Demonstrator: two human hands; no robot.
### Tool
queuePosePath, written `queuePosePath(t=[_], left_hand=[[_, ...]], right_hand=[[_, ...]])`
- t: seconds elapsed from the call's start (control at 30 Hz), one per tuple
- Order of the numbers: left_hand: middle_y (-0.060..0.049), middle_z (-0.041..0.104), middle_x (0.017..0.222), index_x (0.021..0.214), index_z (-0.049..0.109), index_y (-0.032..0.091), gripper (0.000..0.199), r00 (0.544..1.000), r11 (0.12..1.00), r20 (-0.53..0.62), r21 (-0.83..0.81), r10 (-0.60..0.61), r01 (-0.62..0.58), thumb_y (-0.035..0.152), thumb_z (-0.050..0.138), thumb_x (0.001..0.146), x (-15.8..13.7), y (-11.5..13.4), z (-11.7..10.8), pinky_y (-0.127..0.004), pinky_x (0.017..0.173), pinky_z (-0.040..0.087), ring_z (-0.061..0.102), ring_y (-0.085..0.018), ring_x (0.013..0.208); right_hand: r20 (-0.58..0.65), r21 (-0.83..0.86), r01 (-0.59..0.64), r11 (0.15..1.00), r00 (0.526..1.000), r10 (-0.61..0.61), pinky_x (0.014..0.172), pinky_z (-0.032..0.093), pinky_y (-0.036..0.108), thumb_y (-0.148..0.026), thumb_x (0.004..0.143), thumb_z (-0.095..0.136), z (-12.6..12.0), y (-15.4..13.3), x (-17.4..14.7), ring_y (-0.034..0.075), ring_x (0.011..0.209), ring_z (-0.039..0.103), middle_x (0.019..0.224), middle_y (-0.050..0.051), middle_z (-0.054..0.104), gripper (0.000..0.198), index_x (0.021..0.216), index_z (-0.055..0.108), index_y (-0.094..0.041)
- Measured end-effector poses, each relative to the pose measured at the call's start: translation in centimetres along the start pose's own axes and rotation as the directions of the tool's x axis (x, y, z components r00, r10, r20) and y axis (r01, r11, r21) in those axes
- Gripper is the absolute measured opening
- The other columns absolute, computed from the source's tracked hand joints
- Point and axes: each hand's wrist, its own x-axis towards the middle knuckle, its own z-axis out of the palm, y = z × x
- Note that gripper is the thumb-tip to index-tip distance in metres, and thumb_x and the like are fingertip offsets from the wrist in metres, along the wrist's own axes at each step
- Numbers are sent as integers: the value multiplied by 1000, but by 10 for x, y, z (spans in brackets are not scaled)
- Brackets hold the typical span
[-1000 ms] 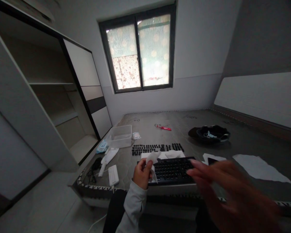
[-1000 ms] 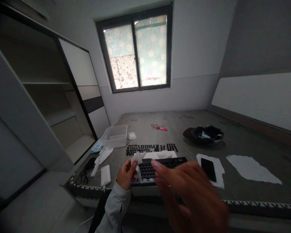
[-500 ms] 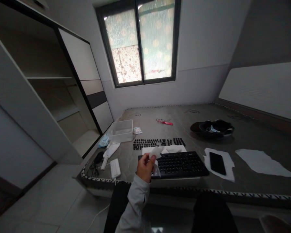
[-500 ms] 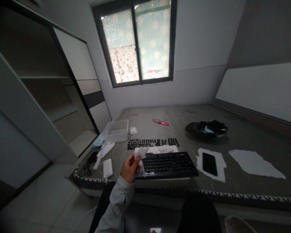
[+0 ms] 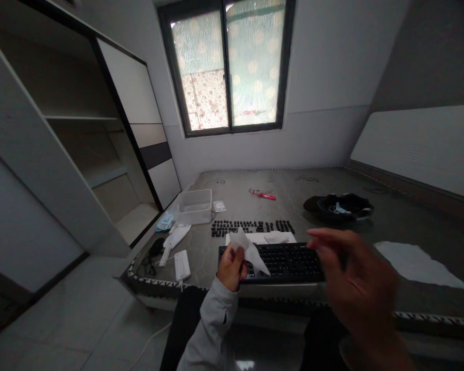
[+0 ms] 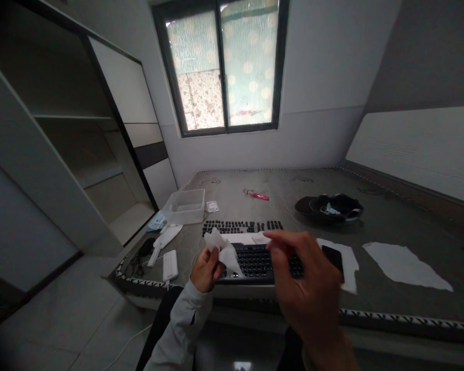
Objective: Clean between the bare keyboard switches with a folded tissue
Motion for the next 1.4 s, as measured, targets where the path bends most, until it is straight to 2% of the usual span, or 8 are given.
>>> queuePosePath(t=[0.13, 0.27, 0.33, 0.5, 0.67, 0.87, 1.13, 1.4], left_hand=[[12, 43, 42, 85, 50, 18, 48, 1000, 988, -13, -152, -7, 5, 58, 66, 64, -7, 3, 6, -12, 27, 18, 28, 0, 25], [9, 53, 51, 92, 50, 18, 44, 999, 990, 51, -142, 0, 8, 50, 67, 69, -9, 5, 4, -12, 27, 22, 34, 0, 26], [8, 55, 53, 95, 49, 18, 39, 995, 997, 103, -80, -5, 14, 45, 64, 73, -9, 4, 1, -12, 28, 24, 38, -1, 28], [9, 51, 51, 91, 49, 18, 31, 996, 998, 88, 62, -26, 21, 42, 61, 77, -10, 7, 3, -12, 33, 27, 41, -2, 33], [7, 54, 56, 90, 54, 16, 33, 1000, 989, 4, 147, 5, -5, 45, 62, 74, -9, 11, 5, -15, 32, 29, 40, -3, 34], [0, 65, 66, 78, 62, 13, 21, 998, 985, 11, 156, 68, -68, 29, 70, 67, -7, 11, 3, -21, 58, 48, 61, -12, 61], [-2, 68, 66, 78, 70, 14, 16, 986, 935, -52, 327, 161, -136, 25, 69, 67, -19, 11, 9, -24, 59, 47, 62, -17, 63], [-3, 66, 65, 80, 70, 15, 26, 977, 873, -10, 451, 211, -184, 38, 59, 77, -27, 14, 18, -22, 56, 44, 59, -16, 61]], right_hand=[[325, 109, -235, 966, 927, 189, 80, 45, 37, -39, 83, 48, 64, 30, -7, 22, 91, 58, 106, 8, 64, 30, 105, 62, -23], [653, 339, -593, 730, 707, 271, 87, 46, 38, -51, 84, 43, 96, 43, -32, 24, 98, 59, 112, 9, 65, 45, 112, 61, -20], [720, 380, -681, 627, 643, 262, 79, 49, 35, -52, 80, 51, 99, 41, -38, 24, 90, 62, 101, 9, 69, 46, 107, 64, -18], [637, 367, -719, 590, 656, 405, 57, 47, 27, -47, 71, 65, 94, 35, -39, 19, 65, 61, 78, 5, 71, 40, 96, 67, -15], [695, 512, -774, 373, 628, 350, 63, 49, 30, -47, 81, 53, 93, 40, -46, 21, 73, 63, 86, 9, 70, 45, 109, 64, -14], [627, 494, -633, 597, 734, 259, 74, 50, 28, -34, 70, 69, 96, 36, -46, 20, 91, 61, 102, 6, 65, 29, 96, 68, -21], [631, 392, -638, 663, 711, 311, 82, 49, 34, -38, 74, 64, 93, 33, -44, 24, 90, 63, 98, 7, 71, 32, 100, 68, -19], [517, 401, -591, 700, 777, 360, 72, 49, 30, -40, 75, 62, 96, 43, -45, 23, 82, 63, 89, 4, 73, 31, 95, 70, -18]])
